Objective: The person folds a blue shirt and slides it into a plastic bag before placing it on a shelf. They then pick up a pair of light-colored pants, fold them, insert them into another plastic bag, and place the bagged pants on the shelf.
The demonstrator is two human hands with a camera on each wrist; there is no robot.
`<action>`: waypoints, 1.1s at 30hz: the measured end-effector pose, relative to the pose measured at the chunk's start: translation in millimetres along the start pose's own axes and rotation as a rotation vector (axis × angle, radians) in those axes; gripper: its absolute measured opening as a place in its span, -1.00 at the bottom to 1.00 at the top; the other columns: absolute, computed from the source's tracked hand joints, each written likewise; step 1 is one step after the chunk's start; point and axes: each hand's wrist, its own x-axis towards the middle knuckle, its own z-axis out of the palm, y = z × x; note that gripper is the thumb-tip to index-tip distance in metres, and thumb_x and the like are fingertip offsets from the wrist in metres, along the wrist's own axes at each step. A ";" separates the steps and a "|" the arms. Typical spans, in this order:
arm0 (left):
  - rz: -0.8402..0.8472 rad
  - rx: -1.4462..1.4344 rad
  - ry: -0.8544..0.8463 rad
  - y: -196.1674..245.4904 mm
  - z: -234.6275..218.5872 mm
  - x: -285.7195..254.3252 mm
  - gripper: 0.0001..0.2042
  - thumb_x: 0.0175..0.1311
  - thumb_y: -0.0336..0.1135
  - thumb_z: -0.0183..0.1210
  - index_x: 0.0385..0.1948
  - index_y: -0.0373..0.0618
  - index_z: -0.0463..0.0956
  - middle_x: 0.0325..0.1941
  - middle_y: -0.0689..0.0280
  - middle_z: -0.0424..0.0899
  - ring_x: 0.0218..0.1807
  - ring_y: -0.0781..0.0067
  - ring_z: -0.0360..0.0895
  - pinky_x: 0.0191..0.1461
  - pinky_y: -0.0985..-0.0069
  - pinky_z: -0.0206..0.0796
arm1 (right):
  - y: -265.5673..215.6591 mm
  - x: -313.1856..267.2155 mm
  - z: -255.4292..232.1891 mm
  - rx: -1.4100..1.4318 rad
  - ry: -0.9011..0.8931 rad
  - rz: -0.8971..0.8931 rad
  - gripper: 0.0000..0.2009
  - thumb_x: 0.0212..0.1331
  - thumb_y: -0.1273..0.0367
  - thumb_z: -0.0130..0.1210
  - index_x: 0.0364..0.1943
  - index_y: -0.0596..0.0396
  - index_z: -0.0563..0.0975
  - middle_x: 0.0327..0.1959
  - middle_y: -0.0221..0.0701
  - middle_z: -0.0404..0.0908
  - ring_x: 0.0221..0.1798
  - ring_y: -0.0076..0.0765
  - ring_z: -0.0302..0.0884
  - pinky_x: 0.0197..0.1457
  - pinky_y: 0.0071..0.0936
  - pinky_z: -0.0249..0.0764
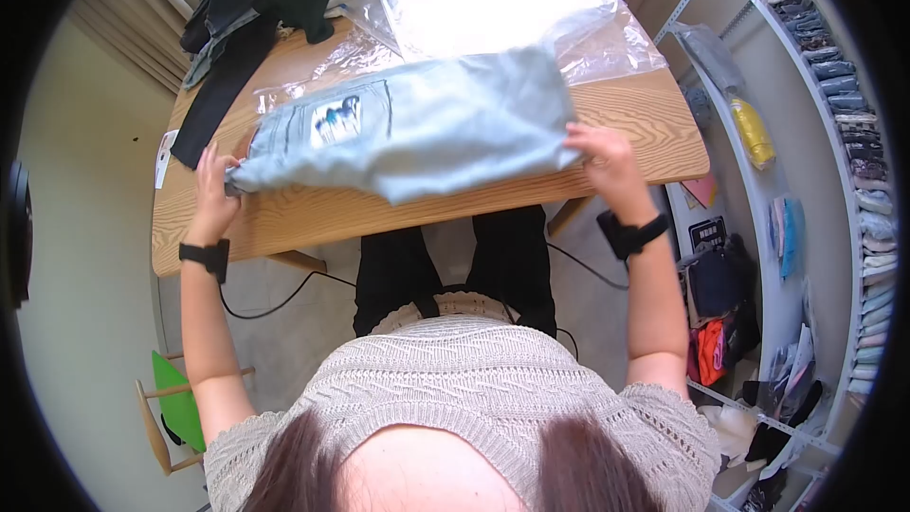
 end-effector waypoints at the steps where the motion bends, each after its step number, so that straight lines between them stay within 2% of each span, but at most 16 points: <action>1: -0.098 -0.061 -0.100 11.3 -2.9 -9.4 -0.44 -0.21 -0.71 -0.02 -0.02 -0.04 0.34 0.29 0.00 0.19 0.37 -0.12 0.04 0.39 0.15 -0.10 | 7.9 -16.2 10.8 -0.112 -0.050 0.001 -0.65 -0.23 0.70 -0.04 -0.32 0.10 0.60 -0.09 -0.35 0.62 0.02 -0.22 0.48 0.12 -0.33 0.33; 2: -0.070 -0.090 -0.029 29.7 -6.4 -12.6 -0.45 -0.21 -0.70 -0.05 -0.02 -0.07 0.35 0.26 0.01 0.23 0.35 -0.09 0.08 0.38 0.17 -0.07 | -0.2 -24.6 13.4 -0.112 -0.051 0.004 -0.65 -0.23 0.70 -0.04 -0.32 0.10 0.60 -0.09 -0.35 0.62 0.02 -0.22 0.48 0.12 -0.33 0.33; 4: -0.036 -0.197 0.053 78.2 -15.4 -8.1 -0.52 -0.17 -0.66 -0.06 -0.07 -0.14 0.40 0.16 0.04 0.33 0.26 -0.02 0.20 0.31 0.22 0.03 | -26.1 -30.0 24.2 -0.193 0.234 0.121 -0.67 -0.24 0.68 -0.06 -0.34 0.09 0.60 -0.13 -0.35 0.63 0.02 -0.20 0.46 0.11 -0.29 0.29; 7: 0.012 -0.439 0.020 156.4 -11.7 -3.0 -0.67 -0.10 -0.55 0.10 -0.19 -0.16 0.48 -0.06 0.12 0.46 0.01 0.11 0.38 0.13 0.29 0.20 | -53.1 -21.4 37.8 -0.074 0.292 0.080 -0.68 -0.23 0.68 -0.07 -0.36 0.10 0.59 -0.16 -0.36 0.63 0.00 -0.17 0.47 0.10 -0.31 0.31; 9: 0.103 -0.546 -0.043 201.0 6.4 -5.3 -0.69 -0.09 -0.43 0.24 -0.22 -0.14 0.48 -0.10 0.16 0.47 -0.06 0.13 0.40 0.07 0.31 0.23 | -68.9 -9.3 49.2 0.077 0.147 -0.048 -0.75 -0.15 0.65 -0.01 -0.35 0.10 0.58 -0.16 -0.37 0.62 0.01 -0.18 0.47 0.09 -0.30 0.32; 11: 0.133 -0.569 -0.169 237.7 18.8 -4.9 -0.60 -0.13 -0.38 0.30 -0.15 -0.14 0.47 -0.02 0.15 0.46 0.07 0.13 0.36 0.13 0.30 0.19 | -85.1 0.2 58.5 0.025 0.009 -0.164 -0.81 -0.07 0.54 0.10 -0.31 0.06 0.60 -0.15 -0.38 0.62 0.02 -0.19 0.46 0.11 -0.27 0.31; 13: 0.138 -0.461 -0.043 264.6 36.2 -6.8 -0.54 -0.15 -0.36 0.32 -0.10 -0.11 0.45 0.00 0.16 0.46 0.10 0.13 0.36 0.13 0.26 0.16 | -89.5 -0.1 71.5 0.089 -0.081 -0.118 -0.84 0.00 0.43 0.15 -0.30 0.06 0.61 -0.13 -0.37 0.62 0.04 -0.17 0.45 0.14 -0.26 0.31; 17: 0.035 -0.345 0.057 270.6 72.0 -13.0 -0.54 -0.14 -0.38 0.27 -0.08 -0.10 0.43 0.00 0.22 0.48 0.11 0.17 0.36 0.13 0.26 0.14 | -80.0 -1.0 81.1 0.123 -0.126 -0.072 -0.83 0.05 0.32 0.16 -0.31 0.09 0.62 -0.12 -0.35 0.62 0.06 -0.14 0.45 0.15 -0.25 0.32; 18: 0.034 -0.337 0.095 266.8 78.9 -13.6 -0.60 -0.12 -0.42 0.21 -0.12 -0.13 0.46 -0.05 0.23 0.53 0.06 0.18 0.40 0.11 0.29 0.15 | -80.4 -0.5 82.4 0.144 -0.137 -0.051 -0.82 0.07 0.31 0.16 -0.32 0.10 0.62 -0.12 -0.33 0.62 0.06 -0.13 0.45 0.15 -0.25 0.32; 23: 0.008 -0.399 0.130 263.1 76.2 -3.9 -0.70 -0.13 -0.44 0.17 -0.25 -0.15 0.55 -0.15 0.25 0.59 -0.03 0.24 0.46 0.03 0.30 0.19 | -80.9 4.9 76.2 0.208 -0.194 -0.012 -0.78 0.06 0.28 0.17 -0.29 0.12 0.61 -0.12 -0.29 0.62 0.07 -0.07 0.44 0.14 -0.26 0.34; 25: -0.037 -0.498 0.122 263.2 67.6 0.2 -0.75 -0.10 -0.52 0.09 -0.30 -0.17 0.56 -0.15 0.19 0.58 -0.05 0.15 0.46 0.03 0.28 0.22 | -87.9 6.7 68.6 0.167 -0.208 -0.046 -0.75 0.02 0.27 0.19 -0.25 0.11 0.60 -0.12 -0.29 0.62 0.07 -0.04 0.44 0.12 -0.25 0.36; 26: -0.044 -0.525 0.157 263.1 63.5 3.0 -0.75 -0.14 -0.60 0.05 -0.35 -0.20 0.56 -0.22 0.17 0.55 -0.11 0.14 0.45 -0.02 0.29 0.26 | -87.7 6.4 67.7 0.169 -0.206 -0.042 -0.75 0.02 0.27 0.19 -0.25 0.11 0.60 -0.12 -0.29 0.62 0.07 -0.04 0.44 0.12 -0.25 0.36; 29: -0.079 -0.529 0.181 261.2 51.7 9.6 -0.71 -0.19 -0.67 0.01 -0.35 -0.23 0.54 -0.28 0.16 0.49 -0.18 0.14 0.43 -0.06 0.33 0.27 | -86.9 10.2 65.3 0.183 -0.253 -0.039 -0.76 0.02 0.39 0.12 -0.19 0.12 0.58 -0.07 -0.23 0.59 0.04 -0.12 0.47 0.08 -0.36 0.40; 31: -0.066 -0.539 0.180 260.1 49.2 11.1 -0.69 -0.22 -0.70 -0.03 -0.37 -0.24 0.53 -0.30 0.16 0.46 -0.19 0.13 0.41 -0.07 0.35 0.28 | -89.0 15.4 61.2 0.248 -0.328 0.207 -0.73 -0.03 0.49 0.04 -0.18 0.13 0.57 -0.14 -0.19 0.61 -0.13 -0.16 0.56 -0.04 -0.43 0.45; 32: -0.038 -0.537 0.162 260.4 48.4 10.9 -0.70 -0.22 -0.70 -0.03 -0.38 -0.23 0.53 -0.30 0.16 0.46 -0.18 0.13 0.41 -0.08 0.35 0.28 | -87.4 15.4 62.4 0.248 -0.328 0.205 -0.73 -0.03 0.49 0.04 -0.18 0.13 0.57 -0.14 -0.19 0.61 -0.13 -0.16 0.56 -0.04 -0.43 0.45; 33: -0.010 -0.534 0.145 260.6 47.5 10.9 -0.71 -0.22 -0.70 -0.03 -0.40 -0.23 0.53 -0.29 0.16 0.47 -0.17 0.13 0.41 -0.10 0.36 0.28 | -85.2 14.9 64.6 0.247 -0.283 0.213 -0.75 -0.04 0.48 0.03 -0.21 0.10 0.59 -0.24 -0.18 0.61 -0.22 -0.14 0.57 -0.11 -0.39 0.47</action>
